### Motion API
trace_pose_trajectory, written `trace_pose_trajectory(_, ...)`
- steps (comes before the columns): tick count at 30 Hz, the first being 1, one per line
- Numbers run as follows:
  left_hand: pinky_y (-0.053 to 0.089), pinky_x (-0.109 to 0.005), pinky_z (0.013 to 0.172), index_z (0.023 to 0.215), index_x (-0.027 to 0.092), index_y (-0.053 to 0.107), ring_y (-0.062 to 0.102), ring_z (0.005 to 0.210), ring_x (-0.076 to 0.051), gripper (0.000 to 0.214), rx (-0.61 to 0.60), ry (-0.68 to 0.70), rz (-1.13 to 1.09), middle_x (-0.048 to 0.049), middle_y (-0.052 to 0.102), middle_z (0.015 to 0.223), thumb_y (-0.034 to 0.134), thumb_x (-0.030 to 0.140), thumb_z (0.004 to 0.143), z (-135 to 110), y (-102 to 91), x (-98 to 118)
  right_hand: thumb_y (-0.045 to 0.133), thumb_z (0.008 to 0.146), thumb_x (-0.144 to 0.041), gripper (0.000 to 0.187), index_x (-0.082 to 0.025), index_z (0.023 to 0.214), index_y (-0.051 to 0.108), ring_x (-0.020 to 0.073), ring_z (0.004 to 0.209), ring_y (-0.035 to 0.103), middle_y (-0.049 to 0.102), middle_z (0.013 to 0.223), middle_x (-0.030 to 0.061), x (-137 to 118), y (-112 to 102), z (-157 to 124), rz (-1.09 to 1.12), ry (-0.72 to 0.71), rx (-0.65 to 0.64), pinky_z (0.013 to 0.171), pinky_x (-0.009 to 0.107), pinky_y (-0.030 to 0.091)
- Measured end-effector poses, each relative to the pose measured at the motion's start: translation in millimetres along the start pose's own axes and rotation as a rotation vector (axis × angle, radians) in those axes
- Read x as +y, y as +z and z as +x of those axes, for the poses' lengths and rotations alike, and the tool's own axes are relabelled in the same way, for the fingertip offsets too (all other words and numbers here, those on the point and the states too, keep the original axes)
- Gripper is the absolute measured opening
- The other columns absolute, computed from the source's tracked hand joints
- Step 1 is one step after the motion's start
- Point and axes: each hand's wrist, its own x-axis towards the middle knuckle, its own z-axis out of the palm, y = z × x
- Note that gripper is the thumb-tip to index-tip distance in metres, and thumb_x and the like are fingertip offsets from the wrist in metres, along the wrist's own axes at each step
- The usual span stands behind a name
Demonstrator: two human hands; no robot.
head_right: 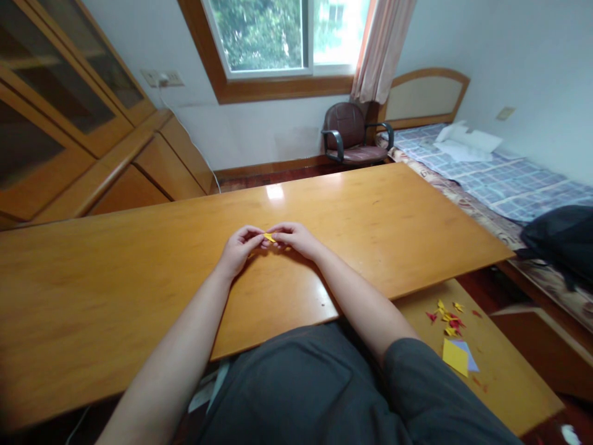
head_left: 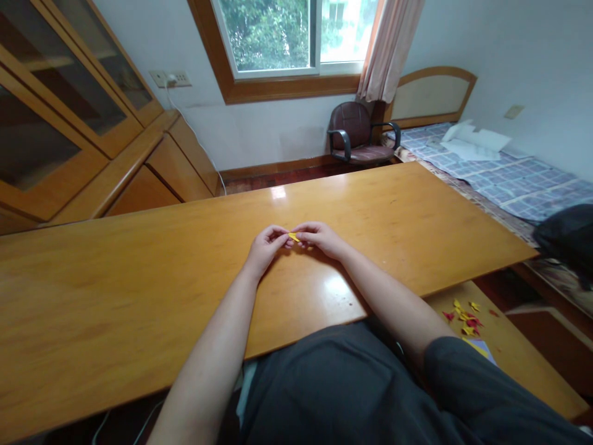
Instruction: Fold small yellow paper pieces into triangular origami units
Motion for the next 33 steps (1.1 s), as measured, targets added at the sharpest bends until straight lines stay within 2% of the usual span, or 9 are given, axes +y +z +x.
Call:
trace_pose_trajectory(12,0.055,-0.029,0.066,0.085,0.016,0.063,0.067,0.067,-0.017,0.033,0.033,-0.02,0.016,-0.0028,0.07,0.072,0.075,0.044,0.072,-0.5,2.5,2.6,0.074,0.071,-0.034,0.032,-0.015,0.096,0.07,0.0098,0.062,0.059,0.068,0.07,0.0003,5.4,-2.7,2.4,-0.02,-0.018,-0.001,0.055,0.019,0.042)
trace_pose_trajectory(23,0.053,-0.027,0.067,0.09,0.016,0.066,0.066,0.068,-0.016,0.033,0.043,0.047,0.108,-0.0031,0.07,0.074,0.073,0.045,0.075,1.6,1.5,-3.9,0.077,0.067,-0.036,0.032,-0.014,0.088,0.067,0.0098,0.058,0.058,0.066,0.066,-0.0008,-1.0,4.7,0.8,0.005,-0.023,0.037,0.053,0.02,0.042)
trace_pose_trajectory(27,0.052,-0.027,0.063,0.087,0.016,0.064,0.064,0.063,-0.015,0.033,0.035,0.027,0.098,-0.002,0.069,0.07,0.075,0.045,0.073,0.8,4.0,0.1,0.077,0.067,-0.036,0.031,-0.014,0.086,0.065,0.0099,0.059,0.059,0.067,0.068,-0.0004,-1.0,5.5,1.0,-0.021,-0.042,0.048,0.053,0.02,0.042)
trace_pose_trajectory(33,0.052,-0.027,0.065,0.085,0.016,0.063,0.065,0.063,-0.015,0.033,0.054,0.043,0.131,-0.0026,0.07,0.07,0.074,0.045,0.074,1.6,4.3,-0.6,0.075,0.069,-0.036,0.03,-0.014,0.086,0.064,0.01,0.058,0.059,0.066,0.067,-0.0005,-0.8,4.8,1.0,-0.08,-0.028,0.037,0.053,0.02,0.042)
